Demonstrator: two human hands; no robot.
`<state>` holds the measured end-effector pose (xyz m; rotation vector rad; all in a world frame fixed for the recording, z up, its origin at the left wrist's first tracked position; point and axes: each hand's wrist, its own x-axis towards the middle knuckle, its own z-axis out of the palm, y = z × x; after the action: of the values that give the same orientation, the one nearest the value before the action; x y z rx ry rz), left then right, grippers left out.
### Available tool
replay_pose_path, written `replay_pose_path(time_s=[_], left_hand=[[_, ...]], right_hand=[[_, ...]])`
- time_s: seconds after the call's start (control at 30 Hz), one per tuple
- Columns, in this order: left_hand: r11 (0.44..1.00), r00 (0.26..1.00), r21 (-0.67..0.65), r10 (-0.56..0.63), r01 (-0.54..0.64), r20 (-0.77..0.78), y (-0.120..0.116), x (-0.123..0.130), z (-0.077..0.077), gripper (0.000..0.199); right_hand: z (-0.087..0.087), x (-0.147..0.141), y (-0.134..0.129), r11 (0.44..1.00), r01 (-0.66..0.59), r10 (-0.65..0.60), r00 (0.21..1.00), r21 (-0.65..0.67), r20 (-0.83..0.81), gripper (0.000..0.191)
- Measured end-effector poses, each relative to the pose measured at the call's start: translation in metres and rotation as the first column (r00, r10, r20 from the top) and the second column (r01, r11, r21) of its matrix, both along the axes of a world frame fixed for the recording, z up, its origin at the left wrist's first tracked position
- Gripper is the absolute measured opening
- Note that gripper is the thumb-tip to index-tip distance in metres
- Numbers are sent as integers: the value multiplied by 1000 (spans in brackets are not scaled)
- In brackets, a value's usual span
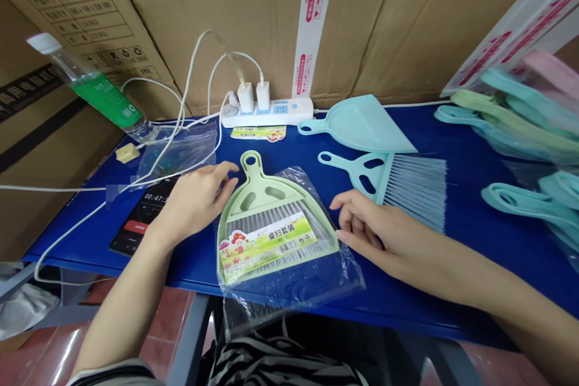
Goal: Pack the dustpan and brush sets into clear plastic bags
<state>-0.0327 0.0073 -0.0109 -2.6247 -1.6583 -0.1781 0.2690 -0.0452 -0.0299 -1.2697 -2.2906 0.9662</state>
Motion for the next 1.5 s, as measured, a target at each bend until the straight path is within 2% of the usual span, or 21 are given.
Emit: replay_pose_path(time_s=[0.1, 0.17, 0.43, 0.57, 0.77, 1.07, 1.23, 1.37, 1.43, 1.5], left_hand=[[994, 994, -28, -108, 107, -20, -1, 1, -1, 41], [991, 990, -24, -135, 135, -32, -1, 3, -3, 40], [996, 992, -48, -75, 80, 100, 0, 12, -11, 30], [995, 986, -32, -87, 92, 144, 4, 19, -18, 28], [994, 983, 9, -112, 112, 148, 14, 30, -25, 24], [991, 992, 42, -128, 128, -6, 22, 47, -15, 26], [989, 990, 36, -143, 143, -15, 29, 55, -14, 26], [987, 988, 48, -155, 155, -3, 28, 49, -13, 26], [975, 977, 83, -210, 208, 18, 24, 42, -10, 25], [932, 937, 144, -343, 331, 66, 17, 37, -6, 24]], right_hand=[[-4, -7, 3, 999, 29, -30, 999, -21, -29, 16], [-7, -10, 4, 1000, 21, -22, 999, -15, -47, 16], [-10, -11, 1, 999, 17, -14, 999, 52, -42, 8], [-9, -7, -1, 996, 36, -35, 999, 83, -18, 6], [-6, 4, 2, 995, -2, -2, 999, 98, 37, 5], [-4, 11, 4, 997, -52, 48, 997, 64, 59, 7], [2, 12, 7, 999, -47, 45, 997, 23, 58, 6], [6, 13, 9, 995, -91, 93, 993, -26, 70, 8], [6, 13, 9, 995, -97, 98, 992, -12, 78, 11], [6, 12, 9, 993, -113, 110, 990, 30, 88, 14]])
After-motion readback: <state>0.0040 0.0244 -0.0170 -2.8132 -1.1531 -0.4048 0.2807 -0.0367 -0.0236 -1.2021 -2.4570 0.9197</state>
